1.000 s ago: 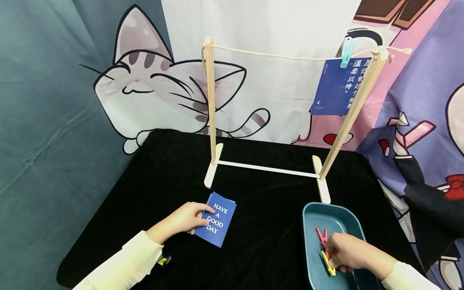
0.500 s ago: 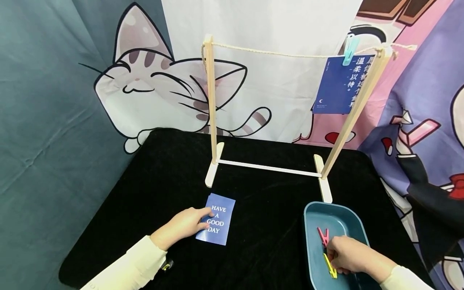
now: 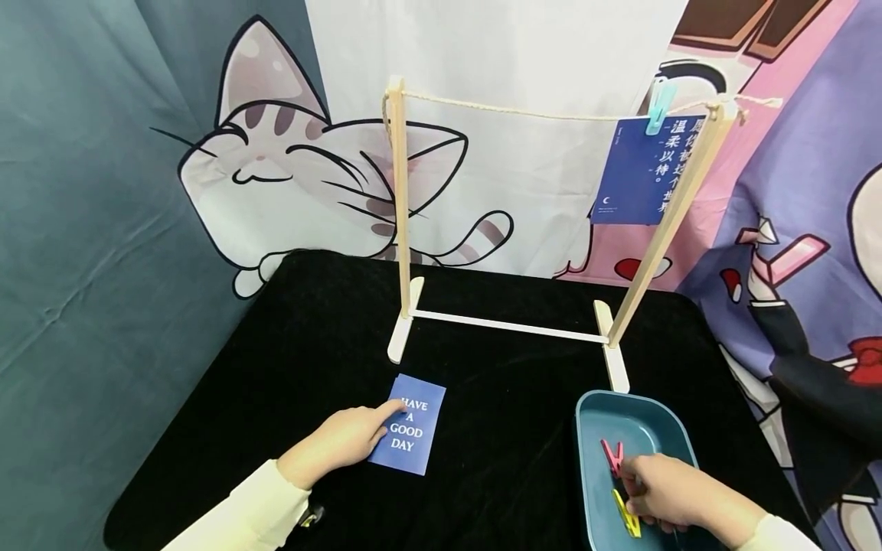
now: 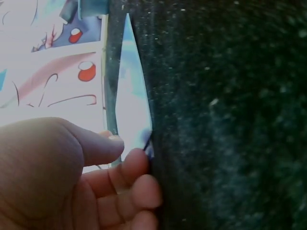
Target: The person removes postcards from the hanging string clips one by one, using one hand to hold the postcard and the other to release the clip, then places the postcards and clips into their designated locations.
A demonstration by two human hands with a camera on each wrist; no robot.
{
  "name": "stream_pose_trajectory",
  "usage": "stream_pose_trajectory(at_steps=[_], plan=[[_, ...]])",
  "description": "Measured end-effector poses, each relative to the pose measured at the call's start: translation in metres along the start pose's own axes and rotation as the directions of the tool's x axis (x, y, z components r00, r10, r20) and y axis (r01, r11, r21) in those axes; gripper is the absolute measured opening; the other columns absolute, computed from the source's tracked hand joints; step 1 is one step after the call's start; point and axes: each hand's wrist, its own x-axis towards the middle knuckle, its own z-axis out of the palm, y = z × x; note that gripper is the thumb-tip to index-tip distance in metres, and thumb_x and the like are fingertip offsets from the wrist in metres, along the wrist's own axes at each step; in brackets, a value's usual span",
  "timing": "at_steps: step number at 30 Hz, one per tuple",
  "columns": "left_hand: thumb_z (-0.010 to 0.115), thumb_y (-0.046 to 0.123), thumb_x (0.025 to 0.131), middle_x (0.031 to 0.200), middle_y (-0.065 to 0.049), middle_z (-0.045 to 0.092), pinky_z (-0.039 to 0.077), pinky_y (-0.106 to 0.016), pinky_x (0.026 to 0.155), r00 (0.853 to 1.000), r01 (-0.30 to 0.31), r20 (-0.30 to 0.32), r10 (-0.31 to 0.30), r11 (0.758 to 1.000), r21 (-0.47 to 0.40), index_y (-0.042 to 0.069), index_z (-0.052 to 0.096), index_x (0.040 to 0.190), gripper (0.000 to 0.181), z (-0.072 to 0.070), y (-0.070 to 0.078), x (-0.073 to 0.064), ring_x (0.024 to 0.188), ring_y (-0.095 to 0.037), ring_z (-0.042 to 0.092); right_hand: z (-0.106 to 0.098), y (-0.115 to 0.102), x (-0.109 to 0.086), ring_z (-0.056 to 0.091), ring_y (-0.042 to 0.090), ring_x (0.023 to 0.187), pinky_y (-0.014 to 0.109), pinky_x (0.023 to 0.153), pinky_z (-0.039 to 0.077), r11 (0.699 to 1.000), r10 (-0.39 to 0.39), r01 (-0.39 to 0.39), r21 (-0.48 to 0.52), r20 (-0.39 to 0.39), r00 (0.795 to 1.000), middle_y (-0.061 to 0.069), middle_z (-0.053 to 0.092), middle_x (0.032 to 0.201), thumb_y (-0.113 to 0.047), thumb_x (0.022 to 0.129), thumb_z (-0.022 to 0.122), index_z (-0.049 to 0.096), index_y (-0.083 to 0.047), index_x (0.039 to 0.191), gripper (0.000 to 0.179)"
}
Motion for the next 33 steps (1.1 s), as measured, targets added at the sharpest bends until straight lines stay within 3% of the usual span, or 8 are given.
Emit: stream_pose_trajectory(at_steps=[6, 11, 14, 17, 19, 24, 29, 33], plan=[[0.063, 0.015, 0.098, 0.093, -0.002, 0.073, 0.047, -0.033, 0.054, 0.999, 0.001, -0.051, -0.002, 1.000, -0.007, 0.021, 0.056, 0.133, 0.035, -0.003, -0.003, 0.006, 0.065, -0.008, 0.057, -0.012, -0.006, -0.006, 0.056, 0.014, 0.046, 0.026, 0.039, 0.044, 1.000, -0.015, 0.015, -0.028, -0.006, 1.000, 0.000, 0.060, 0.063, -0.022, 0.093, 0.073, 0.059, -0.014, 0.081, 0.020], [0.064, 0.015, 0.098, 0.088, 0.007, 0.067, 0.047, -0.028, 0.056, 0.994, -0.018, -0.107, 0.012, 0.998, -0.053, 0.021, 0.060, 0.125, 0.027, -0.016, -0.002, 0.019, 0.066, -0.004, 0.055, -0.032, -0.016, -0.016, 0.055, 0.013, 0.044, 0.025, 0.038, 0.044, 0.999, -0.007, 0.007, -0.050, -0.006, 1.000, 0.000, 0.061, 0.062, -0.026, 0.096, 0.070, 0.062, -0.013, 0.082, 0.020], [0.063, 0.016, 0.099, 0.086, 0.010, 0.064, 0.046, -0.026, 0.057, 0.987, -0.044, -0.159, 0.029, 0.995, -0.091, 0.021, 0.064, 0.119, 0.021, -0.027, 0.002, 0.027, 0.065, -0.002, 0.053, -0.052, -0.023, -0.022, 0.056, 0.012, 0.047, 0.026, 0.042, 0.045, 0.996, -0.007, 0.002, -0.090, -0.052, 0.999, -0.002, 0.060, 0.064, -0.028, 0.097, 0.069, 0.064, -0.013, 0.085, 0.019], [0.063, 0.016, 0.098, 0.091, 0.010, 0.068, 0.050, -0.026, 0.061, 0.968, -0.093, -0.242, 0.066, 0.990, -0.104, 0.021, 0.069, 0.114, 0.017, -0.040, 0.007, 0.039, 0.069, -0.001, 0.055, -0.074, -0.031, -0.030, 0.055, 0.009, 0.049, 0.026, 0.046, 0.045, 0.984, -0.086, 0.056, -0.171, -0.176, 0.981, -0.007, 0.057, 0.064, -0.031, 0.097, 0.068, 0.064, -0.015, 0.089, 0.018], [0.064, 0.016, 0.098, 0.091, 0.010, 0.068, 0.052, -0.028, 0.064, 0.948, -0.131, -0.304, 0.091, 0.985, -0.114, 0.021, 0.071, 0.110, 0.015, -0.051, 0.013, 0.047, 0.071, -0.004, 0.057, -0.089, -0.040, -0.036, 0.054, 0.005, 0.049, 0.025, 0.048, 0.044, 0.968, -0.151, 0.082, -0.238, -0.292, 0.944, -0.011, 0.055, 0.063, -0.031, 0.096, 0.069, 0.064, -0.018, 0.091, 0.015], [0.065, 0.015, 0.098, 0.096, 0.010, 0.070, 0.053, -0.031, 0.070, 0.867, -0.260, -0.462, 0.187, 0.961, -0.099, 0.020, 0.073, 0.106, 0.012, -0.080, 0.031, 0.076, 0.075, -0.009, 0.059, -0.131, -0.069, -0.049, 0.055, 0.002, 0.050, 0.026, 0.051, 0.044, 0.934, -0.247, 0.046, -0.354, -0.550, 0.798, -0.016, 0.060, 0.066, -0.027, 0.096, 0.071, 0.064, -0.016, 0.099, 0.013], [0.064, 0.015, 0.098, 0.102, 0.008, 0.070, 0.051, -0.031, 0.076, 0.796, -0.379, -0.531, 0.292, 0.923, -0.060, 0.016, 0.073, 0.105, 0.011, -0.115, 0.060, 0.109, 0.079, -0.009, 0.061, -0.180, -0.106, -0.060, 0.062, 0.008, 0.054, 0.028, 0.051, 0.049, 0.933, -0.272, 0.024, -0.358, -0.661, 0.700, -0.002, 0.072, 0.081, -0.026, 0.096, 0.072, 0.061, -0.011, 0.113, 0.025], [0.063, 0.019, 0.099, 0.097, 0.011, 0.069, 0.049, -0.026, 0.072, 0.760, -0.424, -0.556, 0.336, 0.905, -0.031, 0.019, 0.073, 0.104, 0.011, -0.144, 0.091, 0.130, 0.078, -0.004, 0.060, -0.215, -0.141, -0.069, 0.065, 0.013, 0.054, 0.028, 0.047, 0.052, 0.943, -0.288, 0.047, -0.330, -0.735, 0.615, 0.011, 0.074, 0.092, -0.025, 0.094, 0.074, 0.059, -0.010, 0.121, 0.034]])
